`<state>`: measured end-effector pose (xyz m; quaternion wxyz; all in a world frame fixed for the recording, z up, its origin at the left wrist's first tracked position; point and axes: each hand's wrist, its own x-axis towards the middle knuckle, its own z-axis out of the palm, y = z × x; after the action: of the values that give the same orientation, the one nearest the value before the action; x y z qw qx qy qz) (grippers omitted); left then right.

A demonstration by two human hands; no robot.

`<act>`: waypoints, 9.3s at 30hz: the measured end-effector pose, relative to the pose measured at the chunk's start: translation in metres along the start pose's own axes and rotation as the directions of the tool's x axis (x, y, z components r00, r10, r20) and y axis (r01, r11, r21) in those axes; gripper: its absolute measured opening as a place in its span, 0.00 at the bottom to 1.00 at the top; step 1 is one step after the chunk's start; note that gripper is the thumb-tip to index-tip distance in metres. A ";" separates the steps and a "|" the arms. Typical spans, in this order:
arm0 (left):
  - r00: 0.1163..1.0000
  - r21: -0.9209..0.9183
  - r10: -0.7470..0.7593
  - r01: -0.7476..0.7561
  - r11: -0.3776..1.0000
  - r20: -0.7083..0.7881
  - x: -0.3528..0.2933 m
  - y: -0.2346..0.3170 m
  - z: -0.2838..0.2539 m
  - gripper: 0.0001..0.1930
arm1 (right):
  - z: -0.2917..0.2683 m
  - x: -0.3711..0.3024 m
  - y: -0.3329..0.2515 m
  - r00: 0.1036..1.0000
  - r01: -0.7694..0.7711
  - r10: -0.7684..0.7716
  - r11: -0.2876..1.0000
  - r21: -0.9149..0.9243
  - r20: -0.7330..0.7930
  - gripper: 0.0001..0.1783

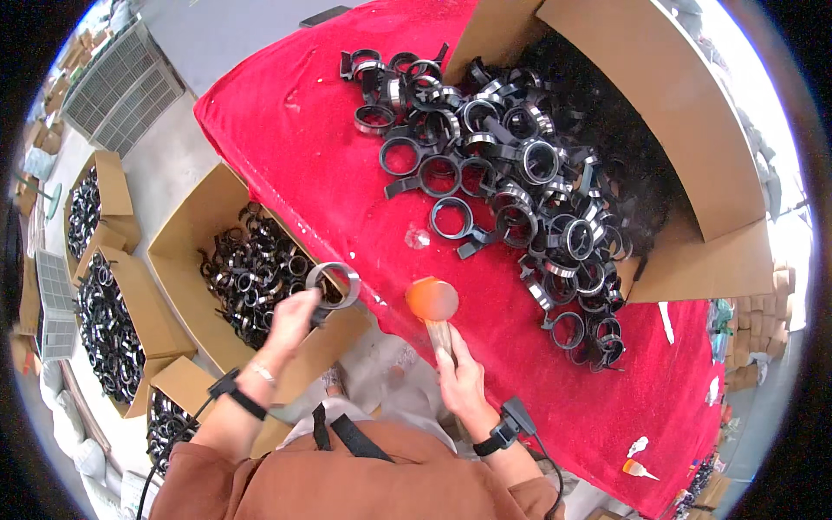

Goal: Assembling or checking black plastic ring components by tapping them with a rubber mallet.

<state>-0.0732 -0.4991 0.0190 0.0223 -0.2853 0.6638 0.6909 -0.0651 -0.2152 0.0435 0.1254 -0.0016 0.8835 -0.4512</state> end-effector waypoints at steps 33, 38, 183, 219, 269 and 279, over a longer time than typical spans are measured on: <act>0.944 -0.617 -0.049 0.252 0.745 0.326 0.002 -0.038 0.006 0.10 | -0.014 -0.005 -0.033 0.993 -0.111 0.074 0.842 0.528 0.091 0.26; 0.921 -0.497 -0.176 0.339 0.798 0.347 0.002 -0.075 0.018 0.13 | 0.022 0.014 -0.028 0.996 -0.014 -0.007 0.973 0.231 0.091 0.26; 0.956 0.120 -0.010 -0.026 0.992 0.293 0.043 -0.012 0.024 0.20 | 0.027 0.001 -0.041 0.999 -0.006 -0.006 0.958 0.287 0.041 0.26; 0.950 -0.064 -0.090 0.114 0.991 0.298 0.052 -0.024 0.027 0.14 | 0.008 0.060 -0.073 0.953 0.301 -0.298 0.907 -0.294 0.056 0.26; 0.959 -0.082 -0.145 0.169 0.982 0.242 0.041 -0.020 0.021 0.17 | -0.007 0.044 -0.086 0.977 -0.180 0.161 0.975 0.131 0.139 0.27; 0.992 -0.321 -0.050 0.087 0.943 0.119 0.042 -0.006 0.026 0.14 | 0.031 -0.003 -0.049 0.968 0.218 -0.219 0.976 -0.015 -0.125 0.27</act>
<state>-0.1159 -0.4886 -0.0053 0.0354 -0.2697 0.5282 0.8043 -0.0609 -0.2685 0.0657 0.0190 -0.0705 0.8844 -0.4609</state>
